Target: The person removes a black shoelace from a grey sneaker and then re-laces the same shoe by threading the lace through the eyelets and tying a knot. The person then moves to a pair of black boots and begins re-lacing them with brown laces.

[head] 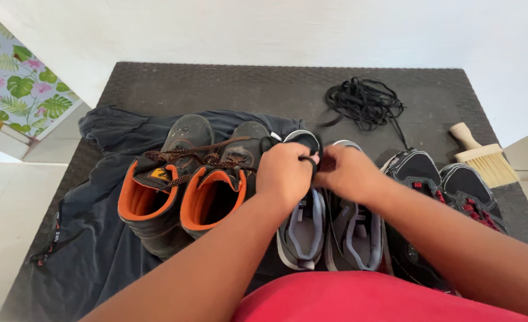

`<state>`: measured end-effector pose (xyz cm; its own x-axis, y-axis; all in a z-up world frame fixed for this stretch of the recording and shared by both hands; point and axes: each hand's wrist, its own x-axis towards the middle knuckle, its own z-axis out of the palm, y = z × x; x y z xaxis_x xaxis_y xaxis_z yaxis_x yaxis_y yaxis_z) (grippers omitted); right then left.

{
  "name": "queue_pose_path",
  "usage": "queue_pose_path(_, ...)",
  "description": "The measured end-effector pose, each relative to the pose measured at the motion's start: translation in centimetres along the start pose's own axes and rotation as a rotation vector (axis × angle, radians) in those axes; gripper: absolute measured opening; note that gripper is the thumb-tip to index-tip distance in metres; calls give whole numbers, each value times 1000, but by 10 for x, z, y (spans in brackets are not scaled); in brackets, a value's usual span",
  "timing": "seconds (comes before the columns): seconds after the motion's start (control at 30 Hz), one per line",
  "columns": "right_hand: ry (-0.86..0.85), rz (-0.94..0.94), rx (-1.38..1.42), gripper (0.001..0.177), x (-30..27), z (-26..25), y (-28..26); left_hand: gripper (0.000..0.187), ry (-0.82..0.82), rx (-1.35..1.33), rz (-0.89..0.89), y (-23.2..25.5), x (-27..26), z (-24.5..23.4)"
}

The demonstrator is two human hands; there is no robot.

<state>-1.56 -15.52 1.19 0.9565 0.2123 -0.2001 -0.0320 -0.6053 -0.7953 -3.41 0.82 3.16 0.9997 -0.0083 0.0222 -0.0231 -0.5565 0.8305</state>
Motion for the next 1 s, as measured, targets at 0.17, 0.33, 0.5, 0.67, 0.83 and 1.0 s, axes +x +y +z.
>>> queue_pose_path(0.17, 64, 8, -24, 45, 6, 7, 21, 19, 198, -128, 181, 12, 4, -10)
queue_pose_path(0.33, 88, 18, 24, 32, 9, 10, 25, 23, 35, -257, 17, 6, 10, -24)
queue_pose_path(0.5, 94, 43, -64, 21, 21, -3, 21, 24, -112, -205, -134, -8, 16, -8)
queue_pose_path(0.67, -5, 106, 210, 16, 31, -16, 11, 56, -102, -81, -44, -30, 22, 5)
queue_pose_path(0.83, -82, 157, 394, 13, 26, -25, -10, 51, -282, 57, -114, -30, 16, 14)
queue_pose_path(1.0, -105, 66, 554, 14, 22, -30, -30, 36, -196, 40, -129, -35, 20, 15)
